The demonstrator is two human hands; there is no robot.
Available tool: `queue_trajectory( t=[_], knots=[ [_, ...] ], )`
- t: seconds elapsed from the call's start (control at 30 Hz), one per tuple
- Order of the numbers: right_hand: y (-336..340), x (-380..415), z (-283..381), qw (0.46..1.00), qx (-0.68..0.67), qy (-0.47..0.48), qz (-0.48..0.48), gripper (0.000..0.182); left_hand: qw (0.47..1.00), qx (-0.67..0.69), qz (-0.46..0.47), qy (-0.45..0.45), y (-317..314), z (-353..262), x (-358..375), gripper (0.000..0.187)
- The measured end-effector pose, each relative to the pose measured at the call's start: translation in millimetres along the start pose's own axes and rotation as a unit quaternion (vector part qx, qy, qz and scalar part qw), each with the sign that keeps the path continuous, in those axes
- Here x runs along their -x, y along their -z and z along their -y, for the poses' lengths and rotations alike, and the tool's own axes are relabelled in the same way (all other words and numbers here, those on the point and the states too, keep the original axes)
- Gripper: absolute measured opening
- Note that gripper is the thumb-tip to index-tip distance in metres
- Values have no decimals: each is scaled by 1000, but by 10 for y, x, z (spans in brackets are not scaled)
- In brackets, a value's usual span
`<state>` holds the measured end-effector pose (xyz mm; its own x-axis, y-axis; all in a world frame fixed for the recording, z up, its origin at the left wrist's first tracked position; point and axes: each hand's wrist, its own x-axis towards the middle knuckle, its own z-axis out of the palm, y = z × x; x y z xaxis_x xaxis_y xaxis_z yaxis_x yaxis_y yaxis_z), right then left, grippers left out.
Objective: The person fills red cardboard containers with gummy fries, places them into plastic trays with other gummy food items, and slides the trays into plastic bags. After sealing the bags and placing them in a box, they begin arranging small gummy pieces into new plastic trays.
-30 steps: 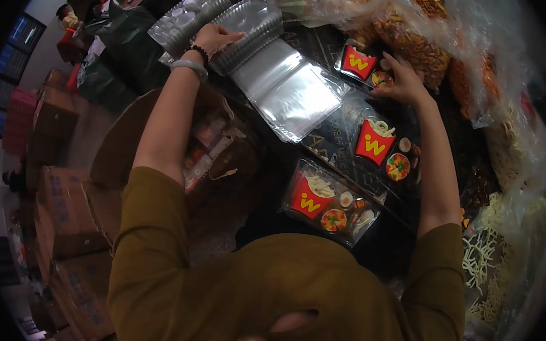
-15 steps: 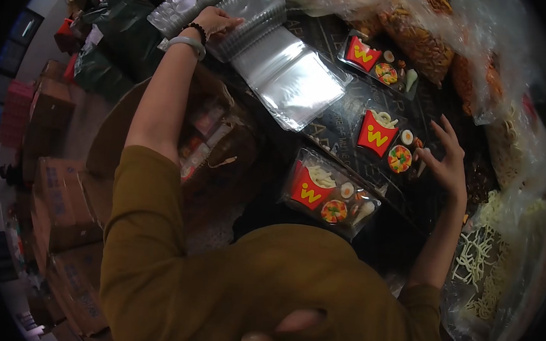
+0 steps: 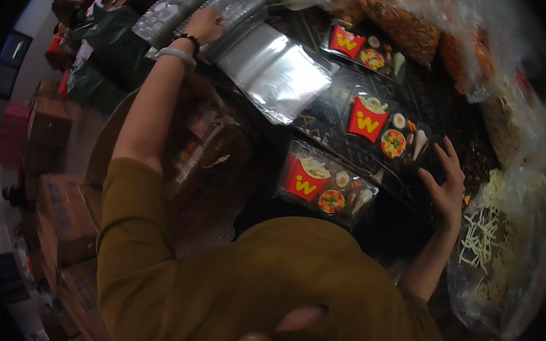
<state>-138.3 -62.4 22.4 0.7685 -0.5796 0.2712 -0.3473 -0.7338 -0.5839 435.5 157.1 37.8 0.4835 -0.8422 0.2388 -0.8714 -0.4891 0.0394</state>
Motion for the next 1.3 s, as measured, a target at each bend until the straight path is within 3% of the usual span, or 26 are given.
queue_trajectory(
  t=[0.07,0.13,0.2,0.27,0.37,0.47,0.53,0.6,0.7,0.77,0.93,1.07,1.17,1.23,1.3],
  knots=[
    [-55,52,-29,999,-4,-27,-25,53,998,18,-50,21,-75,45,5,18],
    [-181,48,-102,998,28,5,-47,45,994,24,-46,92,-41,96,25,16],
    [-337,14,-45,995,69,25,-63,42,977,17,-190,97,-4,87,119,16],
    [-466,-66,125,987,136,43,-75,40,968,-59,-223,102,321,-169,172,18],
    [-632,-261,123,974,183,88,-101,37,939,102,-329,-6,646,-707,325,22],
    [-694,-374,132,966,213,103,-104,39,929,192,-307,-82,734,-1250,530,26],
    [-747,-457,197,965,210,123,-96,39,910,337,-240,-34,615,-1539,649,26],
    [-794,-553,330,966,200,144,-78,38,900,394,-184,-11,502,-1748,714,25],
    [-867,-657,413,969,187,155,-33,54,836,539,-92,43,235,-1912,758,25],
    [-938,-698,426,971,171,166,-24,72,764,637,-30,92,90,-2025,795,24],
    [-1042,-787,392,977,164,133,35,74,658,740,68,122,-222,-2233,915,26],
    [-1060,-783,401,976,151,152,23,65,619,767,110,128,-347,-2319,845,27],
    [-765,-555,338,982,126,125,-62,48,640,747,150,99,-336,-2288,701,26],
    [-509,-314,112,990,70,26,-121,30,702,690,163,69,-281,-2324,572,26],
    [-243,-95,-93,970,-64,-48,-232,26,763,614,201,-19,-250,-2403,369,28]
  ],
)
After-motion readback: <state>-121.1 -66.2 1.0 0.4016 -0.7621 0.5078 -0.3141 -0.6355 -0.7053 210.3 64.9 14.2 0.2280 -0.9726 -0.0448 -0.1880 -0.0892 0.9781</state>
